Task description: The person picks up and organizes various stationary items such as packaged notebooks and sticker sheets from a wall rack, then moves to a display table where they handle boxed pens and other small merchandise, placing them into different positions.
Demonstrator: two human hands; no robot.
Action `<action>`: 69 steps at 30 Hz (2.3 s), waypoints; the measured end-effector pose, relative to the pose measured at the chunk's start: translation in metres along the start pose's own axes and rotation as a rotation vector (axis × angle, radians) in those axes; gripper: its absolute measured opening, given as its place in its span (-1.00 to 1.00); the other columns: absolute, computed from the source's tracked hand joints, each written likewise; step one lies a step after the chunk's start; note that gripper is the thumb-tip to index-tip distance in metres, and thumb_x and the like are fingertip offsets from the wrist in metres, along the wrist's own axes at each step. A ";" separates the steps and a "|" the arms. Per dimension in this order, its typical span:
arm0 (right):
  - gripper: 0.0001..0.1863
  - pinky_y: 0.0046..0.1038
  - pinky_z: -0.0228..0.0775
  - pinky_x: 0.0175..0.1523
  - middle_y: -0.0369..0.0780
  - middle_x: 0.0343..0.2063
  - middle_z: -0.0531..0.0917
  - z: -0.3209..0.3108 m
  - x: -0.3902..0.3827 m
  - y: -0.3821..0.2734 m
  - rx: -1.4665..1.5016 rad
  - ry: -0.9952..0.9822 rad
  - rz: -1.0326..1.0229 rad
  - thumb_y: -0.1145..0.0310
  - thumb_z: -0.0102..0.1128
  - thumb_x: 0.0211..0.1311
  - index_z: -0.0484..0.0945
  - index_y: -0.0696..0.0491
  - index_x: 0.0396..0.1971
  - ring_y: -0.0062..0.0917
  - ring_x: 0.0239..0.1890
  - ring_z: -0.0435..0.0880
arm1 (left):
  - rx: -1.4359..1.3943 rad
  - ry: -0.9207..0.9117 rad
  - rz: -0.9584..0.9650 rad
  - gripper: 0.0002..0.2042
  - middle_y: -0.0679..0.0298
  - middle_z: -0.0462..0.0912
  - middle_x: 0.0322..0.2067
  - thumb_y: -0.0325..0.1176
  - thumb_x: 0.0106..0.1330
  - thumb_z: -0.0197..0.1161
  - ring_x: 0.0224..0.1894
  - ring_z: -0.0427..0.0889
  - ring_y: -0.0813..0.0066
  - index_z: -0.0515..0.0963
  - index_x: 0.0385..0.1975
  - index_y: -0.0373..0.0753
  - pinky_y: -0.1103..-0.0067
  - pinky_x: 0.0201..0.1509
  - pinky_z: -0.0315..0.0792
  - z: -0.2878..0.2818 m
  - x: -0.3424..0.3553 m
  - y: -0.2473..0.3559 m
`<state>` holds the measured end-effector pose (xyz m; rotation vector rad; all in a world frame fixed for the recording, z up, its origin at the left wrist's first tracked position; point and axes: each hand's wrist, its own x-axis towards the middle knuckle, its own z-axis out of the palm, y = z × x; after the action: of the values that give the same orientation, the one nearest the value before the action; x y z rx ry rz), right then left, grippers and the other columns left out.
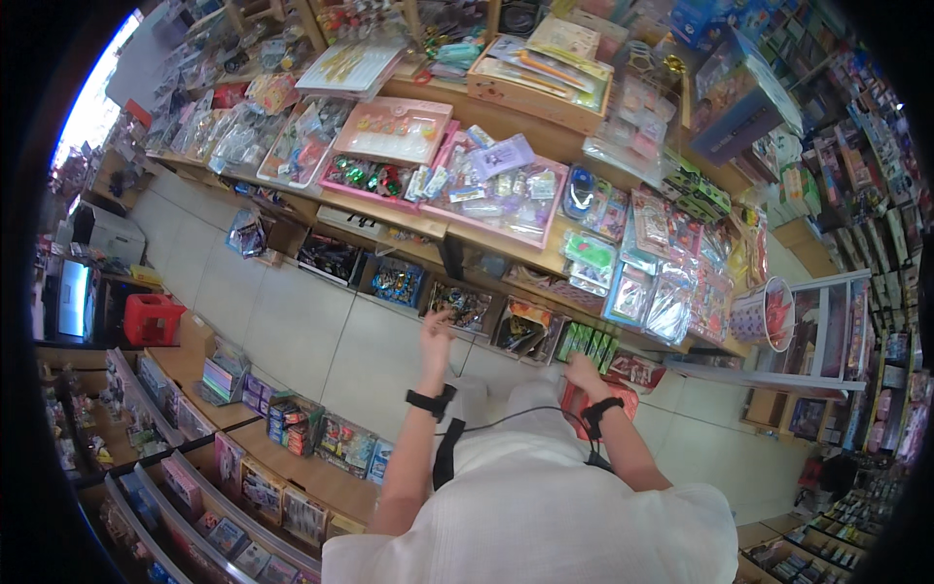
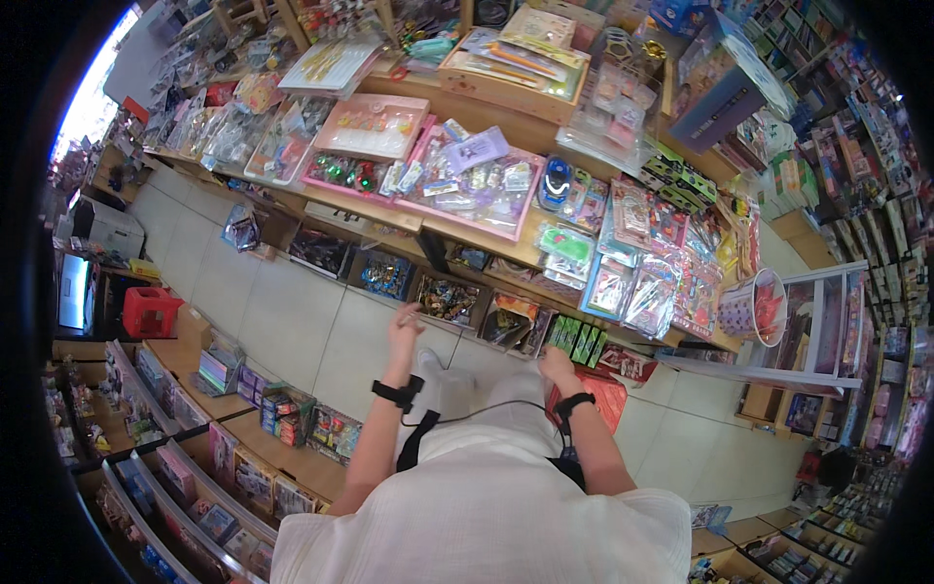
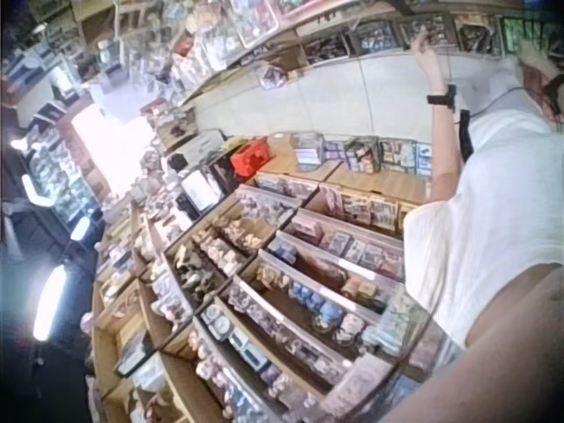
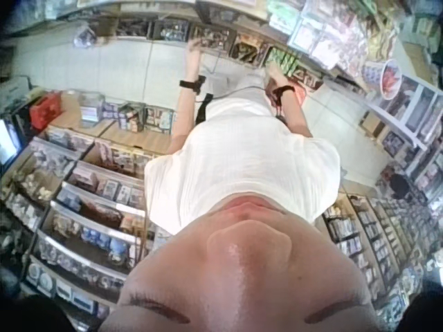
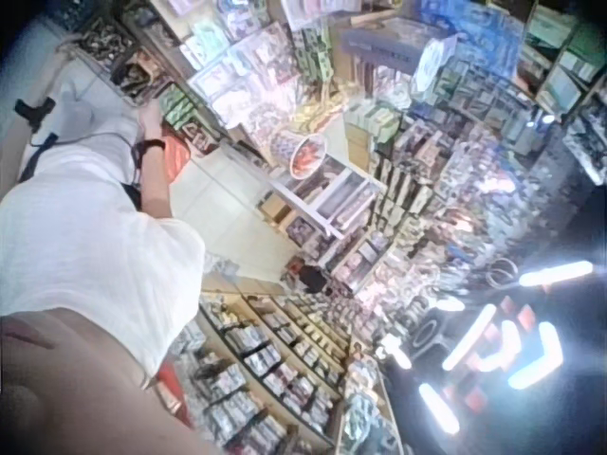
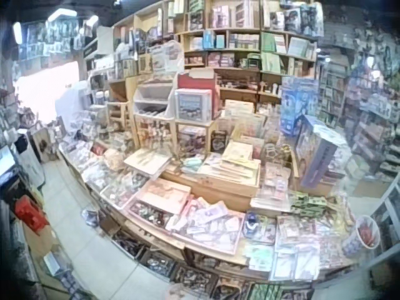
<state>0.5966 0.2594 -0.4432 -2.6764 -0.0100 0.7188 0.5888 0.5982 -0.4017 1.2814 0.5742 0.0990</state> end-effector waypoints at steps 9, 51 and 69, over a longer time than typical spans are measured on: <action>-0.71 -0.24 0.42 -0.21 -0.06 -0.38 0.60 0.003 0.026 -0.201 0.023 0.080 -0.047 0.36 0.01 -0.02 0.50 0.07 -0.25 -0.20 -0.29 0.58 | -0.055 0.175 -0.076 -0.67 0.14 0.42 -0.09 -0.51 0.17 -0.07 -0.08 0.46 0.34 0.37 -0.04 -0.37 0.48 -0.11 0.42 -0.124 0.041 0.072; -0.78 -0.54 0.45 -0.20 -0.17 -0.31 0.57 -0.155 0.282 -0.363 1.127 -0.032 -0.244 0.47 0.04 0.07 0.50 0.21 -0.26 -0.51 -0.32 0.57 | -0.119 -0.537 -0.398 -0.73 0.31 0.56 -0.31 -0.34 0.23 0.11 -0.33 0.53 0.64 0.43 -0.14 -0.35 0.69 -0.27 0.40 -0.050 0.257 0.156; -0.73 -0.53 0.32 -0.42 -0.22 -0.55 0.52 -0.167 0.386 -0.323 1.019 0.801 0.090 0.52 0.30 -0.27 0.40 0.14 -0.50 -0.53 -0.52 0.51 | 0.027 -0.413 -0.461 -0.84 0.54 0.39 -0.57 -0.34 0.21 0.10 -0.55 0.28 0.79 0.47 -0.27 -0.22 0.77 -0.51 0.12 -0.070 0.261 0.179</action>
<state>1.0414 0.5412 -0.3814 -1.7798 0.5280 -0.3303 0.8237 0.8129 -0.3389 1.1238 0.4984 -0.5459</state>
